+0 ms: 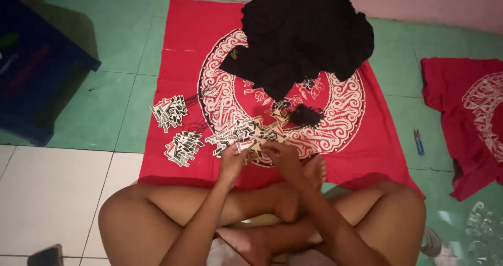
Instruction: Picking up and organizing small printed labels on a red cloth workspace, likely for garment preparation.
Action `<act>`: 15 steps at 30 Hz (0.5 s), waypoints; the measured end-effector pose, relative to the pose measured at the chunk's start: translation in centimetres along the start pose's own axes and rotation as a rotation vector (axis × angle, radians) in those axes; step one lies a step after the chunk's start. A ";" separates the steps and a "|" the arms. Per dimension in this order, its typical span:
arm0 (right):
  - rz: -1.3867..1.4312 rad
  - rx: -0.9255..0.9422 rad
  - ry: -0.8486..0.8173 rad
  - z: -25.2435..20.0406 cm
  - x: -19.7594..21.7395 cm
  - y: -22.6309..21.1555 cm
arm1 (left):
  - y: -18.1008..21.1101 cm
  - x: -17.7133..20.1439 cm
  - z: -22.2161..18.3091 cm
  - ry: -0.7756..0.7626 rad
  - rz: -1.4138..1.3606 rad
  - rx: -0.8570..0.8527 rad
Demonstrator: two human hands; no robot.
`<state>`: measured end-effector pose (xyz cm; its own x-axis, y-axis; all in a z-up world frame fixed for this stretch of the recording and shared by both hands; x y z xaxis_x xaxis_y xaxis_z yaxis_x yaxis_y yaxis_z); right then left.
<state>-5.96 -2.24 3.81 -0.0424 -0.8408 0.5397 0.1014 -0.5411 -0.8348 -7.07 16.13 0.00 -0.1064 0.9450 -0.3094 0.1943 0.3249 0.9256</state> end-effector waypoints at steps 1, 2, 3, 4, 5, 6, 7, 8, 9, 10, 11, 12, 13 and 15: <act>0.004 -0.004 0.000 0.1 -0.2 0.5 | 0.3 -0.1 -0.1 0.000 0.004 0.003; 0.006 0.012 0.015 0.1 -0.3 0.9 | 0.6 -0.3 -0.2 -0.009 0.023 0.001; 0.008 0.026 0.028 0.0 -0.5 1.3 | 0.8 -0.4 -0.4 -0.018 0.041 0.002; 0.011 0.020 0.026 -0.1 -0.6 1.4 | 0.8 -0.4 -0.5 -0.017 0.045 0.007; 0.017 0.045 0.023 -0.2 -0.7 1.3 | 0.9 -0.5 -0.6 -0.014 0.053 0.010; 0.022 0.070 0.021 -0.2 -0.7 1.2 | 0.9 -0.5 -0.6 -0.011 0.061 0.013; 0.024 0.066 0.018 -0.4 -0.6 0.9 | 0.9 -0.6 -0.7 -0.009 0.062 0.018; 0.048 0.045 0.012 -0.5 -0.4 0.7 | 1.0 -0.8 -0.8 -0.010 0.041 0.014; 0.073 0.025 0.005 -0.5 -0.3 0.4 | 1.3 -0.8 -0.8 -0.009 0.022 0.009; 0.077 0.022 0.001 -0.3 -0.5 0.7 | 1.3 -0.8 -0.8 -0.004 0.025 0.012; 0.035 0.047 0.026 -0.3 -0.5 0.9 | 1.5 -0.9 -0.9 -0.019 0.047 -0.002; -0.006 0.071 0.050 -0.4 -0.5 1.0 | 1.7 -1.0 -1.0 -0.034 0.069 -0.016; -0.005 0.070 0.050 -0.4 -0.6 1.1 | 1.5 -1.0 -0.9 -0.033 0.070 -0.014; 0.037 0.080 0.017 -0.5 -1.0 1.1 | 1.2 -1.1 -0.8 -0.035 0.023 -0.021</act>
<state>-6.31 -1.97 2.31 -0.0538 -0.8609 0.5060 0.1822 -0.5066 -0.8427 -7.50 15.43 1.60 -0.0678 0.9532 -0.2948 0.1763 0.3022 0.9368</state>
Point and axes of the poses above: each hand's wrist, its own z-axis towards the middle knuckle, its own x-axis out of the back of the hand, y = z × x, the point moved 8 cm from there along z, towards the middle knuckle, and after that the axes turned 6 degrees about -x, right-handed, at the moved point
